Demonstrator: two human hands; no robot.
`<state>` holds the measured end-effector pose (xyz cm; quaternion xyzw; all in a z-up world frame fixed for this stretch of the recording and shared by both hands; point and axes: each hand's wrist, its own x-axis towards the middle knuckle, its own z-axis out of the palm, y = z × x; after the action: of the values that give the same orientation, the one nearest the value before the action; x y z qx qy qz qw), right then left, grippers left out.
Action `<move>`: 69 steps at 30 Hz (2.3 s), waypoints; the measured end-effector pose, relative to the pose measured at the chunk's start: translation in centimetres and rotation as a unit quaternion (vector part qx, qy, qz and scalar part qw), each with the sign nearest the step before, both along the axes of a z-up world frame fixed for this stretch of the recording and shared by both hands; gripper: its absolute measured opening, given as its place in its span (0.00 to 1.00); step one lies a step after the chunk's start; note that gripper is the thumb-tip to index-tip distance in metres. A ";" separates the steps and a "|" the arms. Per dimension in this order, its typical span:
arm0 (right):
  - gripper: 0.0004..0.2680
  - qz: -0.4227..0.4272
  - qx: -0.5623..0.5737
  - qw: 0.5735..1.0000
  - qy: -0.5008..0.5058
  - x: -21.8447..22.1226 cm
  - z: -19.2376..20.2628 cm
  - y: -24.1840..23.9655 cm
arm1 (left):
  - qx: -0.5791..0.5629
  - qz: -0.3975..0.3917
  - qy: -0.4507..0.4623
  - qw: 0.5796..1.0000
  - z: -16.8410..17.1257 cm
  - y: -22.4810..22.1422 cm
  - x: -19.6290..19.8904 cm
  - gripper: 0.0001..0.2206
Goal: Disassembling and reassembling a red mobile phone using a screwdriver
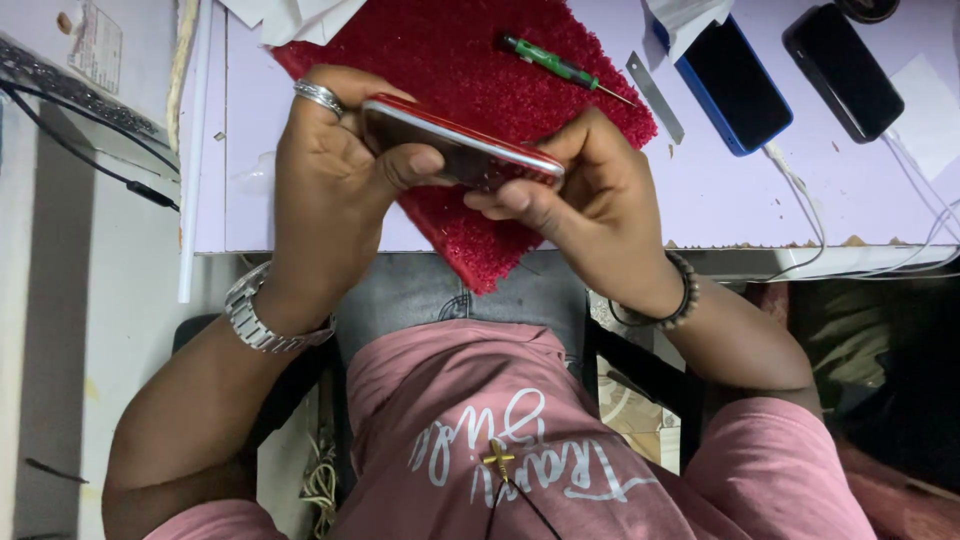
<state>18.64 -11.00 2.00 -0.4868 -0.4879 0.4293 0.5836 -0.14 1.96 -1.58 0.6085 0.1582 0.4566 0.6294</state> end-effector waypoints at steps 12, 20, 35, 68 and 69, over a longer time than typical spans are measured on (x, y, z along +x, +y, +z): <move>0.08 -0.073 0.152 0.958 -0.231 -0.3 -2.0 -0.3 | -0.116 -0.089 -0.059 0.987 0.4 -1.6 0.7 0.24; 0.11 -0.039 0.199 0.853 -0.481 -1.1 -0.7 -0.4 | -0.196 -0.107 -0.060 0.973 0.7 -2.8 1.4 0.32; 0.11 0.006 0.166 0.830 -0.532 -0.5 -0.2 -0.7 | -0.103 -0.063 0.049 0.991 -0.5 -2.7 1.0 0.53; 0.13 -0.064 0.006 0.960 -0.271 2.7 0.7 2.2 | -0.220 -0.092 0.041 0.970 1.1 -1.3 1.4 0.39; 0.13 -0.064 0.007 0.960 -0.272 3.5 -0.1 2.7 | -0.220 -0.092 0.040 0.970 0.4 -1.0 1.6 0.39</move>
<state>22.09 -8.25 1.87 -0.6114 -0.5990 0.2387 0.4586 1.51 0.92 -1.21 0.4849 0.2229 0.3265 0.7801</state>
